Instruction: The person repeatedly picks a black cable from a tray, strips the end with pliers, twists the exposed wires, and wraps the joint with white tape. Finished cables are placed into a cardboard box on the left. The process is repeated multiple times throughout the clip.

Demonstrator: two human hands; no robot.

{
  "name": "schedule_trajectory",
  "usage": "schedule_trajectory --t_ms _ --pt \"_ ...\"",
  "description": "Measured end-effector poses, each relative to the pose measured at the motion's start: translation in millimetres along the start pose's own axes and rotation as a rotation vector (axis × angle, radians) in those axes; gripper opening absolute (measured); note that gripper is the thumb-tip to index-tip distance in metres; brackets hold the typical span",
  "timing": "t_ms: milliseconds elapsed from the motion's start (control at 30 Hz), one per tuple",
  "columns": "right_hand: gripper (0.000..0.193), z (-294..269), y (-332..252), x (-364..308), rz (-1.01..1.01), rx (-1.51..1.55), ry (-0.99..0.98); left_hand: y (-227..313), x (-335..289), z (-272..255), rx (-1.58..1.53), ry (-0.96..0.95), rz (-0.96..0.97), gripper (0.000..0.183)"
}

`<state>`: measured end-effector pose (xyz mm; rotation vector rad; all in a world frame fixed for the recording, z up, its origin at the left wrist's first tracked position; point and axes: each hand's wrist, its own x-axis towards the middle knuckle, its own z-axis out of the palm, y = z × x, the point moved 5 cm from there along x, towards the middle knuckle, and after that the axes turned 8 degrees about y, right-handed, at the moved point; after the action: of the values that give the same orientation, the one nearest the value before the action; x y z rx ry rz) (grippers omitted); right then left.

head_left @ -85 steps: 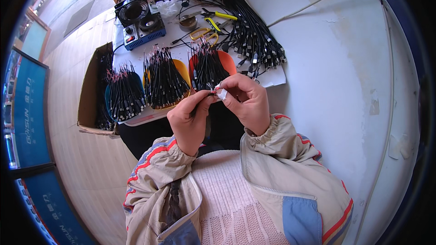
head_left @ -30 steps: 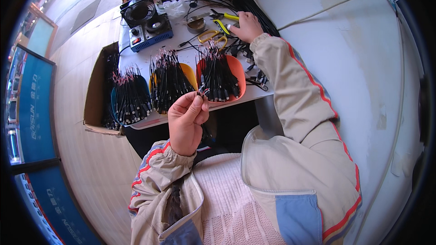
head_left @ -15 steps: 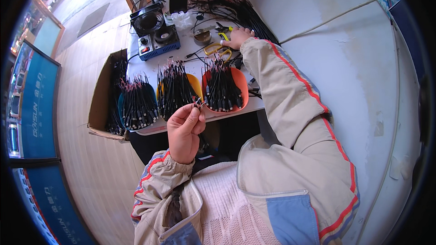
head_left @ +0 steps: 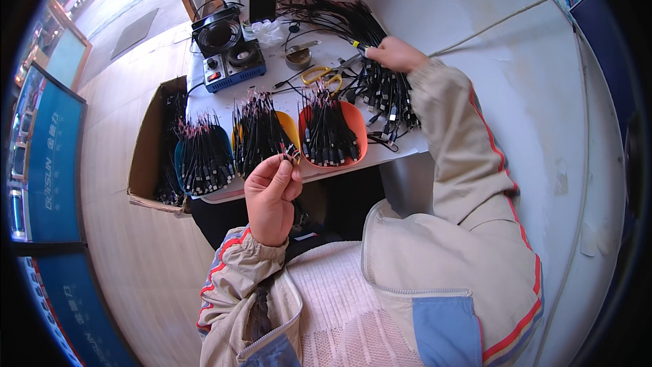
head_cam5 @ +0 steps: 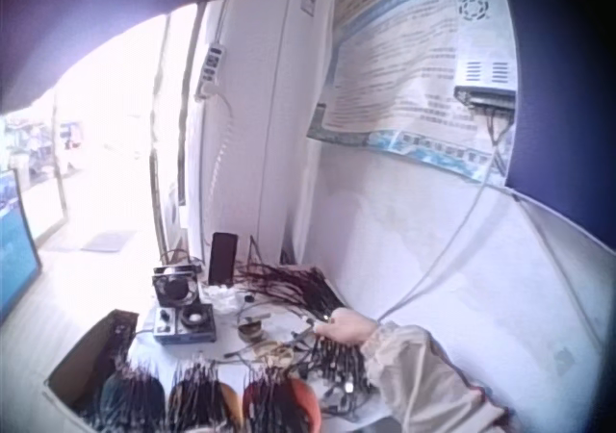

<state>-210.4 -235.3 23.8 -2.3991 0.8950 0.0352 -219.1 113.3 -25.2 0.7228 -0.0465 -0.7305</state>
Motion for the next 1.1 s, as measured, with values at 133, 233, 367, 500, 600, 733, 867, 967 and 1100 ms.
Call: schedule_trajectory --t_ms 133,233,367,500,600,733,867,967,1100 --pt "0.041 38 -9 -127 -0.105 1.136 -0.461 3 4 6 0.011 -0.019 0.079 0.015" --pt "0.057 80 -22 -206 0.131 1.369 -0.736 7 4 11 0.072 -0.02 0.161 0.016" --pt "0.05 99 -45 -246 0.167 1.327 -0.81 10 3 17 0.185 0.01 0.251 0.014" --pt "0.045 97 -54 -250 0.113 1.222 -0.736 13 0 20 0.195 -0.011 0.267 0.015" --pt "0.045 99 -56 -251 0.081 1.184 -0.726 15 -1 15 0.188 0.028 0.271 0.016" --pt "0.044 100 -57 -251 0.053 1.148 -0.716 16 -1 11 0.191 0.037 0.275 0.016" --pt "0.042 97 -59 -250 0.014 1.093 -0.666 15 0 11 0.23 0.035 0.273 0.016" --pt "0.04 96 -59 -250 -0.01 1.044 -0.652 15 0 12 0.214 0.023 0.246 0.016" --pt "0.035 95 -58 -249 -0.033 1.01 -0.616 15 -1 12 0.194 0.023 0.222 0.016"
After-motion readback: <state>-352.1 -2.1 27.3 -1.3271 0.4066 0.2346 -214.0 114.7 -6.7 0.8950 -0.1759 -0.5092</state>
